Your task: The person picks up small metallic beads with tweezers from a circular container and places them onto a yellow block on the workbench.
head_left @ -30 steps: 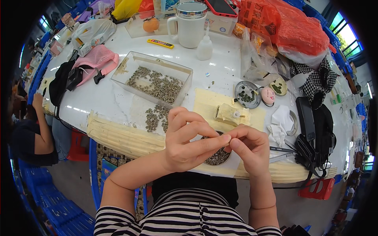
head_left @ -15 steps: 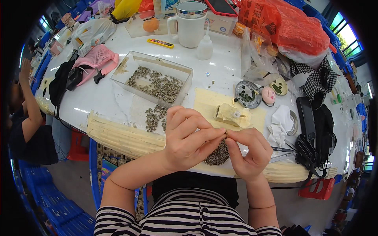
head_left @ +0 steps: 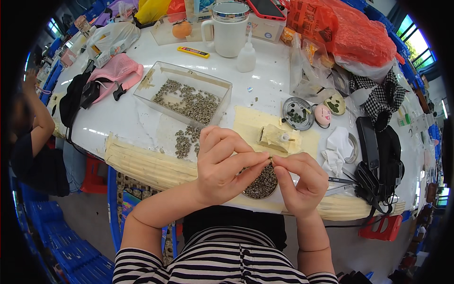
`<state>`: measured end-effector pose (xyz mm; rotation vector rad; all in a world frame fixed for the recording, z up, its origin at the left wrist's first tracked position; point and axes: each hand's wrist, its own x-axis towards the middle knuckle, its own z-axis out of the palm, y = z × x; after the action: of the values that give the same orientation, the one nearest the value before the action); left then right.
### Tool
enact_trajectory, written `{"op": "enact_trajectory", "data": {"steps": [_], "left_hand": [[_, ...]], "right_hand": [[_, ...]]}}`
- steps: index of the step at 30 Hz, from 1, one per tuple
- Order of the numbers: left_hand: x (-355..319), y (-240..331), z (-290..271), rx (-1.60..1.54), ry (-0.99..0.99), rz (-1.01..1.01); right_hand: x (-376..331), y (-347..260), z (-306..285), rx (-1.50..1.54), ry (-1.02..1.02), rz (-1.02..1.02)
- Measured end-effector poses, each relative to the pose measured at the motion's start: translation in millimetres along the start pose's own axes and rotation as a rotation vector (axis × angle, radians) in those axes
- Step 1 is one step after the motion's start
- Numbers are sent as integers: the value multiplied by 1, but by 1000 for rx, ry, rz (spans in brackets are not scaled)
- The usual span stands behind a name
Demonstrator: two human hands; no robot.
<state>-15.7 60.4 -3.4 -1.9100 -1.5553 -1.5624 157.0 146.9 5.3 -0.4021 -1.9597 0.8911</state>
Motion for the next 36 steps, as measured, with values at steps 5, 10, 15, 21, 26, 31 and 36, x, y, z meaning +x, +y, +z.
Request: {"op": "enact_trajectory", "data": {"steps": [5, 10, 15, 21, 26, 31, 36], "left_hand": [[0, 0, -1, -14, 2, 32], [1, 1, 0, -38, -2, 69], [-3, 1, 4, -37, 15, 65], [-4, 3, 4, 2, 23, 55], [-1, 2, 4, 23, 23, 62], [-1, 1, 3, 60, 5, 9], [-2, 1, 5, 76, -4, -8]], "right_hand": [[-1, 1, -4, 212, -63, 208], [-3, -1, -7, 371, -98, 405], [-1, -3, -6, 513, -119, 519], [-1, -1, -5, 308, -81, 348], [-1, 1, 1, -33, 18, -15], [2, 2, 4, -245, 28, -200], [3, 2, 7, -277, 35, -196]]}}
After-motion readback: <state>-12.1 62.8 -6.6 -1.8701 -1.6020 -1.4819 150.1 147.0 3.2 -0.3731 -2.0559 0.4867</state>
